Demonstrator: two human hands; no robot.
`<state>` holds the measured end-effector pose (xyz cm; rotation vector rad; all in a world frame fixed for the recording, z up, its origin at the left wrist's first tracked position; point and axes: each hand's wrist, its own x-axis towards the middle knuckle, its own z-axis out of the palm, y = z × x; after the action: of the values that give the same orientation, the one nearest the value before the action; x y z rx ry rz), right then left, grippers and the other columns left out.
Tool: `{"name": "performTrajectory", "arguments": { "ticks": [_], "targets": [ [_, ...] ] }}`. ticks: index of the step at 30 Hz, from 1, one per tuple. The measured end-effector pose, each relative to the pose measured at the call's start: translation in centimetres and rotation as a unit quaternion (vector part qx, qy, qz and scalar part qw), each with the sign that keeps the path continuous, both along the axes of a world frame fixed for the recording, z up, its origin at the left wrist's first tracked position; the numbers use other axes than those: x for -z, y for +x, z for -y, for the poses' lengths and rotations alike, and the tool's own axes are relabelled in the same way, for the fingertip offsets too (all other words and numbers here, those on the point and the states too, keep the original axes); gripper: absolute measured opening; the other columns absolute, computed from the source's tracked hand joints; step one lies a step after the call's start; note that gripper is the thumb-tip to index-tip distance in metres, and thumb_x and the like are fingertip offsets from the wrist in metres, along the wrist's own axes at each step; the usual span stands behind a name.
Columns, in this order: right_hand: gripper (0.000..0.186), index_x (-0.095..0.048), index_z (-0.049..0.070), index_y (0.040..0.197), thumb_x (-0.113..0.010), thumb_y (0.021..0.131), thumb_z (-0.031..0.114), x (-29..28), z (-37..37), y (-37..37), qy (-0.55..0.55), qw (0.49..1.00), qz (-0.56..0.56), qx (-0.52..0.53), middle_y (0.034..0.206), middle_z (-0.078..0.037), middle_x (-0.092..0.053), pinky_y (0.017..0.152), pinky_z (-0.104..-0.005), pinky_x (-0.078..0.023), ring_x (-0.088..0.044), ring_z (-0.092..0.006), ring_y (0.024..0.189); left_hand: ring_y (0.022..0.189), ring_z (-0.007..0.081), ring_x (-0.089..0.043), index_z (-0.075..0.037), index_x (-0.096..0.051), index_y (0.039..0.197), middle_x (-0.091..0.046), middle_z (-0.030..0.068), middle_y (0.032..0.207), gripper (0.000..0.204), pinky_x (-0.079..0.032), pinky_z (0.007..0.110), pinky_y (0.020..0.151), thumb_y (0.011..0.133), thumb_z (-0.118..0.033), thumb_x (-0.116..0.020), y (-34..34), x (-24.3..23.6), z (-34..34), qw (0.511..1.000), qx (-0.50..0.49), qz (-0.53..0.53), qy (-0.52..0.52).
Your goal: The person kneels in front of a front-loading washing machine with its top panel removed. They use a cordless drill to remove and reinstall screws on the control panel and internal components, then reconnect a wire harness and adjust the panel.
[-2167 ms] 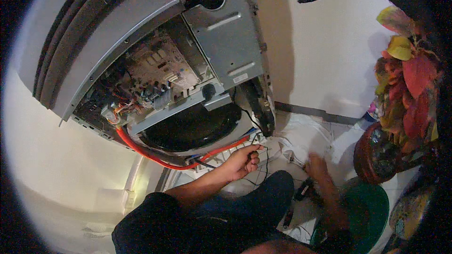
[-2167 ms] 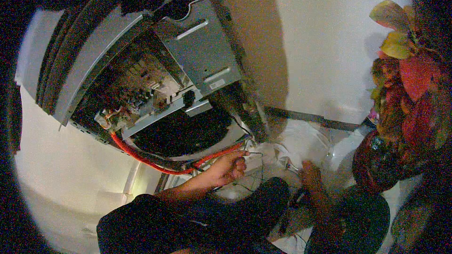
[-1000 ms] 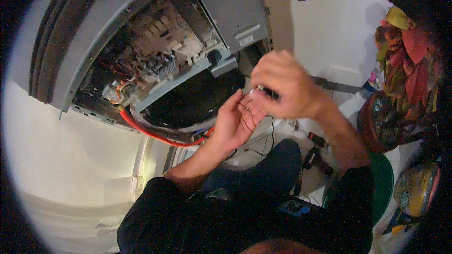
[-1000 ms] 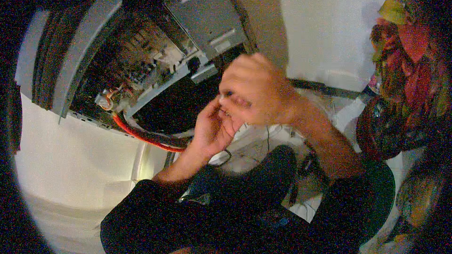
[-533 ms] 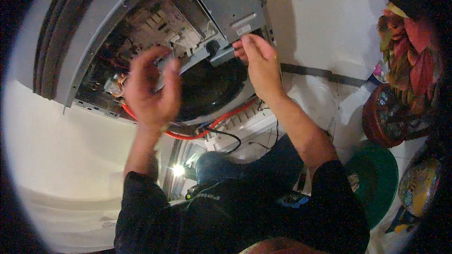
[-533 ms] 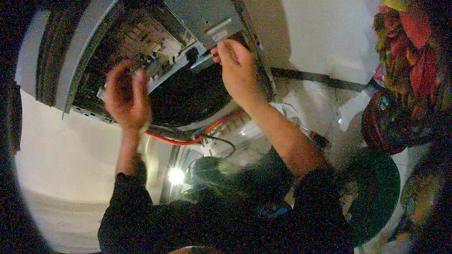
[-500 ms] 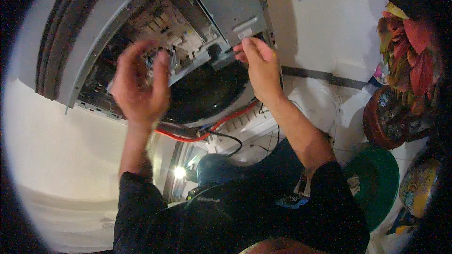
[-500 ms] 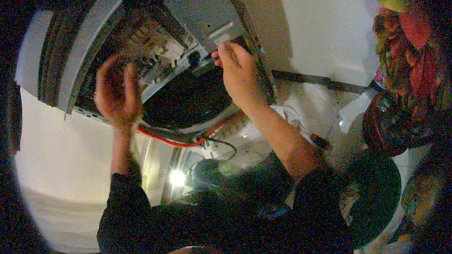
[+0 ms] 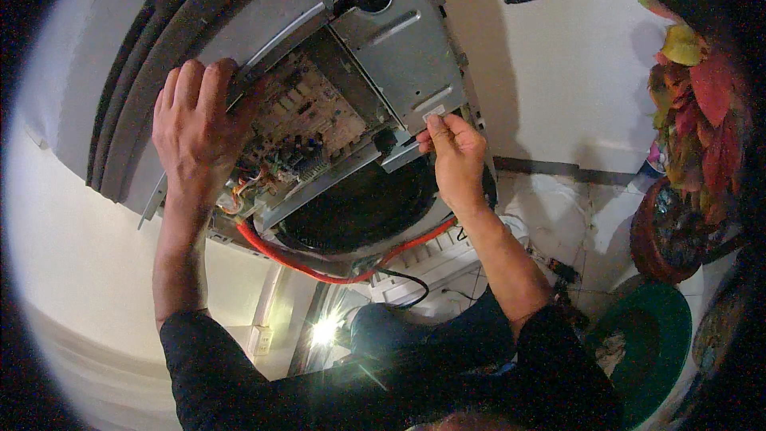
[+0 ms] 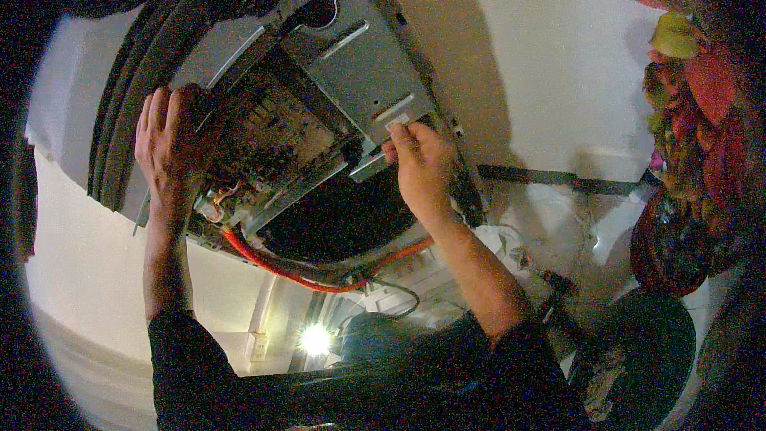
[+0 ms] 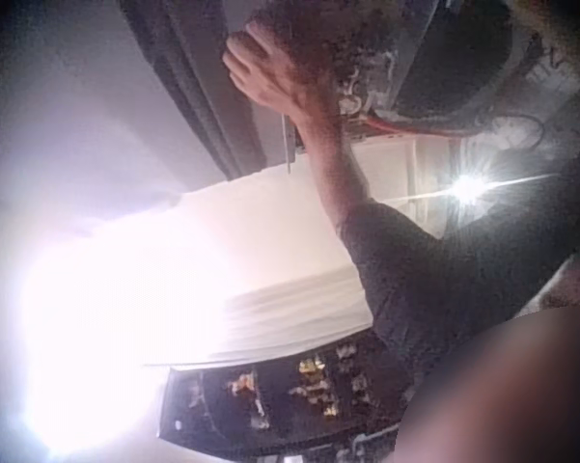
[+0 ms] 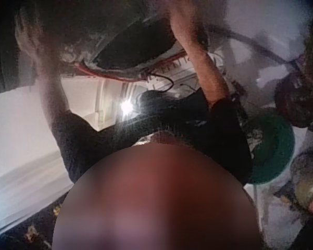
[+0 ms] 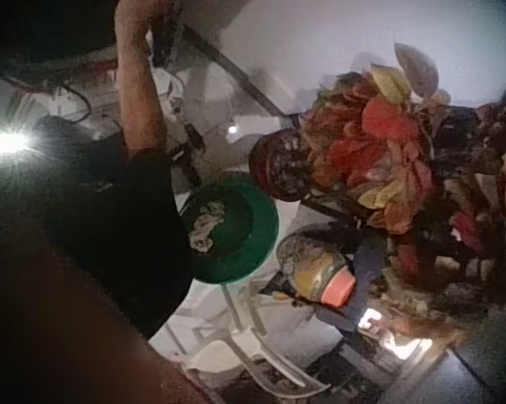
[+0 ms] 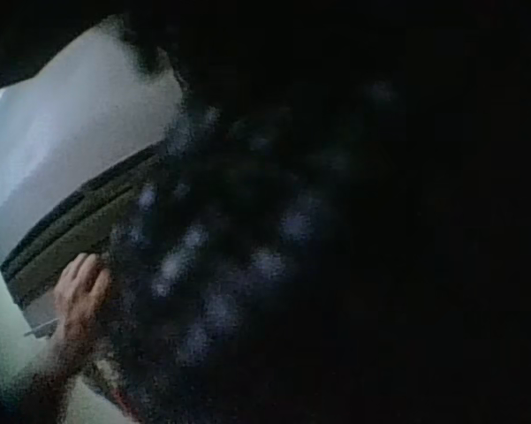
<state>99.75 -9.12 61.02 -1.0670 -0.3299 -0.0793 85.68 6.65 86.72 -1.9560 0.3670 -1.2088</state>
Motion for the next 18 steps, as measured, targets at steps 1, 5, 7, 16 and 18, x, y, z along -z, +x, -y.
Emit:
{"name": "performTrajectory", "arguments": {
  "ticks": [1, 5, 7, 16, 18],
  "targets": [
    [0.027, -0.068, -0.001, 0.088, -0.064, 0.101, 0.023, -0.1, 0.4, 0.3, -0.036, 0.999, -0.001, -0.008, 0.073, -0.004, -0.066, 0.059, -0.0249, -0.044, -0.057, -0.0084, 0.062, 0.084, 0.0261, -0.059, -0.012, -0.065, 0.104, -0.056, 0.0063, 0.088, 0.038, -0.049, 0.038, 0.071, 0.075, -0.028, -0.083, 0.2, 0.0, -0.2, 1.0, -0.005, 0.01, 0.01],
    [0.031, -0.068, -0.001, 0.086, -0.066, 0.1, 0.027, -0.3, 1.6, 1.5, -0.091, 0.995, 0.025, -0.044, 0.067, -0.003, -0.064, 0.047, -0.0243, -0.039, -0.052, -0.0068, 0.052, 0.081, 0.0258, -0.059, -0.012, -0.066, 0.099, -0.055, 0.0058, 0.086, 0.035, -0.049, 0.038, 0.066, 0.073, -0.028, -0.084, 0.3, 0.6, -0.4, 0.999, -0.008, 0.036, 0.012],
    [0.032, -0.069, -0.001, 0.086, -0.067, 0.099, 0.028, -0.3, 1.8, 2.0, -0.114, 0.992, 0.05, -0.028, 0.065, -0.003, -0.063, 0.045, -0.0233, -0.039, -0.052, -0.0063, 0.05, 0.078, 0.0253, -0.059, -0.012, -0.067, 0.097, -0.055, 0.0054, 0.084, 0.037, -0.049, 0.038, 0.063, 0.07, -0.029, -0.086, 0.3, 0.8, -0.6, 0.999, 0.017, 0.039, 0.017],
    [0.043, -0.066, 0.0, 0.071, -0.07, 0.095, 0.035, 0.8, 1.8, 3.1, -0.136, 0.986, 0.094, 0.023, 0.057, -0.009, -0.061, 0.046, -0.0332, -0.04, -0.055, -0.0144, 0.048, 0.06, 0.0232, -0.055, -0.009, -0.068, 0.1, -0.057, 0.0049, 0.071, 0.043, -0.043, 0.035, 0.052, 0.07, -0.029, -0.091, 0.9, 2.4, 1.4, 0.988, 0.152, -0.024, 0.011],
    [0.045, -0.064, 0.001, 0.067, -0.071, 0.095, 0.036, 0.9, 1.8, 3.5, -0.15, 0.981, 0.113, 0.041, 0.055, -0.008, -0.059, 0.046, -0.034, -0.039, -0.055, -0.0146, 0.047, 0.056, 0.0224, -0.053, -0.009, -0.07, 0.094, -0.055, 0.0051, 0.067, 0.032, -0.042, 0.035, 0.05, 0.072, -0.021, -0.089, 1.8, 6.0, 3.3, 0.96, 0.227, -0.148, -0.077]
  ]
}}
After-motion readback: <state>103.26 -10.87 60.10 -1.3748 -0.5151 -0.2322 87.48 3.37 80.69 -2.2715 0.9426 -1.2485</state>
